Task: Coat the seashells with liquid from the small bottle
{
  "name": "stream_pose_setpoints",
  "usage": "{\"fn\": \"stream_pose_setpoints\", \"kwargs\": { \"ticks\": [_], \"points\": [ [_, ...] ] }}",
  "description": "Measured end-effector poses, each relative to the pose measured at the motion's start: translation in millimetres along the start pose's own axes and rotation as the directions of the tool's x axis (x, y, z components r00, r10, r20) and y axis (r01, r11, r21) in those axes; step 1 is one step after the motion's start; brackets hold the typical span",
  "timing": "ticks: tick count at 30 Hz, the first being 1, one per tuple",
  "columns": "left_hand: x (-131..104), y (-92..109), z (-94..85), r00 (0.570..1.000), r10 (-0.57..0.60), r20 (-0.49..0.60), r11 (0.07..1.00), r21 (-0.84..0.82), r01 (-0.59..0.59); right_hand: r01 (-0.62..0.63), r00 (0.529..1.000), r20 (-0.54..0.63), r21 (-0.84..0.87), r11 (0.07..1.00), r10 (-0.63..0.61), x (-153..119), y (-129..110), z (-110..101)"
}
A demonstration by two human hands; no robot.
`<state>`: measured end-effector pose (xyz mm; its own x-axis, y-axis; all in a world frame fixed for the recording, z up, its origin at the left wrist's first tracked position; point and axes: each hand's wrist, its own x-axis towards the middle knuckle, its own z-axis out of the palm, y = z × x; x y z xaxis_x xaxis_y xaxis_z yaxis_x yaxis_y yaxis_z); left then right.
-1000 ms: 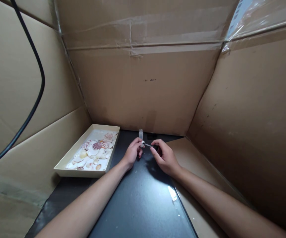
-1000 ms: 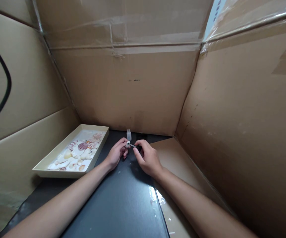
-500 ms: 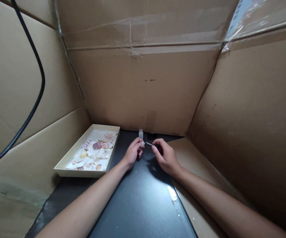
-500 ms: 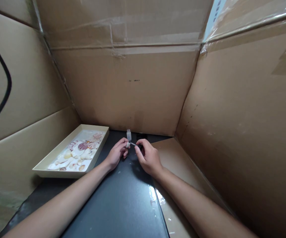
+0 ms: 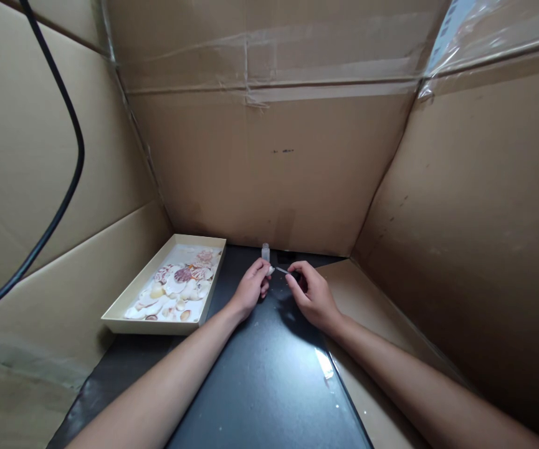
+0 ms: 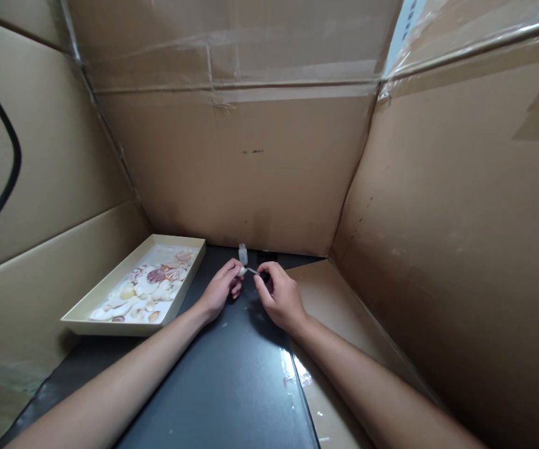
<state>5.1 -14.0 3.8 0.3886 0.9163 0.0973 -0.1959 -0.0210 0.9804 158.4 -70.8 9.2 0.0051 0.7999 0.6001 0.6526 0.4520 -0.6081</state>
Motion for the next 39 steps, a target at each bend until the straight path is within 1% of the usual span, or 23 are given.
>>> {"fn": "stream_pose_setpoints", "kwargs": {
  "ticks": [3,6,11,15,19,24,28,32,36,39],
  "points": [
    [-0.1,0.1,1.2,1.000,0.000,-0.018,1.000,0.006,0.000,0.013,1.000,0.011,-0.008,1.000,-0.013,0.0,0.2,0.1],
    [-0.3,0.6,2.3,1.000,-0.001,-0.030,1.000,0.017,0.001,0.004,1.000,-0.005,-0.027,1.000,-0.004,0.1,0.7,0.2],
    [-0.4,1.6,2.6,1.000,0.009,-0.027,0.999,0.032,-0.008,0.025,0.999,0.038,-0.024,0.999,-0.024,0.4,0.1,0.1],
    [-0.5,1.7,2.3,1.000,0.014,-0.026,0.999,0.044,-0.012,0.015,1.000,0.017,-0.033,0.999,-0.015,0.4,-0.4,0.2],
    [-0.4,1.4,2.4,0.999,0.014,-0.030,0.999,0.037,-0.013,0.048,0.998,0.048,-0.016,0.999,-0.048,0.3,-1.0,-0.2],
    [-0.2,1.3,2.6,0.999,0.022,-0.027,0.999,0.046,-0.020,0.031,0.999,0.021,-0.034,0.999,-0.030,0.2,-1.5,-0.6],
    [-0.6,1.4,2.9,0.999,0.023,-0.031,0.999,0.050,-0.021,0.040,0.997,0.060,-0.046,0.998,-0.037,0.1,-2.1,-0.7],
    [-0.5,0.6,2.4,0.999,0.013,-0.042,0.998,0.062,-0.011,0.027,0.999,0.025,-0.058,0.998,-0.026,0.0,-2.8,-1.4],
    [1.1,-0.8,1.3,0.999,0.007,-0.054,0.997,0.072,-0.004,0.046,0.998,0.056,-0.063,0.997,-0.042,-0.1,-3.5,-1.7],
    [2.1,-1.6,0.8,0.999,0.004,-0.054,0.998,0.058,-0.001,0.030,0.999,0.038,-0.076,0.997,-0.027,0.0,-3.7,-1.7]
  ]
}}
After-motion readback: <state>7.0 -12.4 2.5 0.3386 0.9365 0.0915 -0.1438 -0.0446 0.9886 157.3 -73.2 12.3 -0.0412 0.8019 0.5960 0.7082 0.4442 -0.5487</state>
